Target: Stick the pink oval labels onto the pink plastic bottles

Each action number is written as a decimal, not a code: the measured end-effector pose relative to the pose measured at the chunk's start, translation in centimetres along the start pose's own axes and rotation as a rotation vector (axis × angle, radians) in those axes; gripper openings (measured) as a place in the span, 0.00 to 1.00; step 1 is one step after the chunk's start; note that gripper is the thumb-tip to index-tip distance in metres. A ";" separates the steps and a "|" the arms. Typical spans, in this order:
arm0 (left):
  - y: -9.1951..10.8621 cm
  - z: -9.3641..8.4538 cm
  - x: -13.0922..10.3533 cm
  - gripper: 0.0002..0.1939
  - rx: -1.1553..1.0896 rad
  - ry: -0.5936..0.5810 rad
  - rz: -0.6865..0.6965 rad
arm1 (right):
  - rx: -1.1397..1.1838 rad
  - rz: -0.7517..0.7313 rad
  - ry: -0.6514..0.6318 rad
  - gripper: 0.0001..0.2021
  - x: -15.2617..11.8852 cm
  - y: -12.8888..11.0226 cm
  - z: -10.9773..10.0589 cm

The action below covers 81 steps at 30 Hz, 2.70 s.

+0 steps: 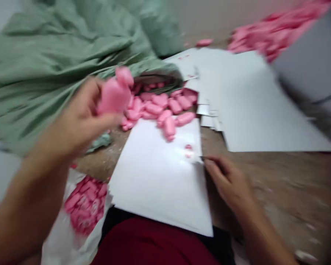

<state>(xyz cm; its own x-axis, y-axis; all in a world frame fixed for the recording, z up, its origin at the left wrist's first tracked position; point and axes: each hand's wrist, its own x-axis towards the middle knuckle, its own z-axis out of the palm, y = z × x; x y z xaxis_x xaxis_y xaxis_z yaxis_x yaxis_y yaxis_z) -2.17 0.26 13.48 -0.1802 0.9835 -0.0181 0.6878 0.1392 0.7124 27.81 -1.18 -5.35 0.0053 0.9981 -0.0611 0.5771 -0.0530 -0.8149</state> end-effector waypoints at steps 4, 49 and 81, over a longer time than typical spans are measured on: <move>-2.4 10.7 0.6 0.18 -0.834 -0.468 -0.255 | -0.107 -0.001 0.031 0.13 1.3 -1.2 0.0; -3.5 20.5 4.5 0.11 -1.262 -0.448 -0.527 | -0.357 -0.136 -0.031 0.07 6.1 -1.6 0.1; -1.6 17.0 -1.4 0.20 -1.116 -0.626 -0.400 | 0.695 0.102 0.089 0.09 -1.1 -4.7 0.1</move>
<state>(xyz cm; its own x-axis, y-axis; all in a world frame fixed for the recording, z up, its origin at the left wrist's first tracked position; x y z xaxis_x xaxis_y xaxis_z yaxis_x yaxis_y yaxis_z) 8.93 0.67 0.45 0.3235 0.8265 -0.4607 -0.3280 0.5547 0.7647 25.01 -2.01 -1.54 0.1155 0.9842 -0.1340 -0.0851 -0.1246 -0.9886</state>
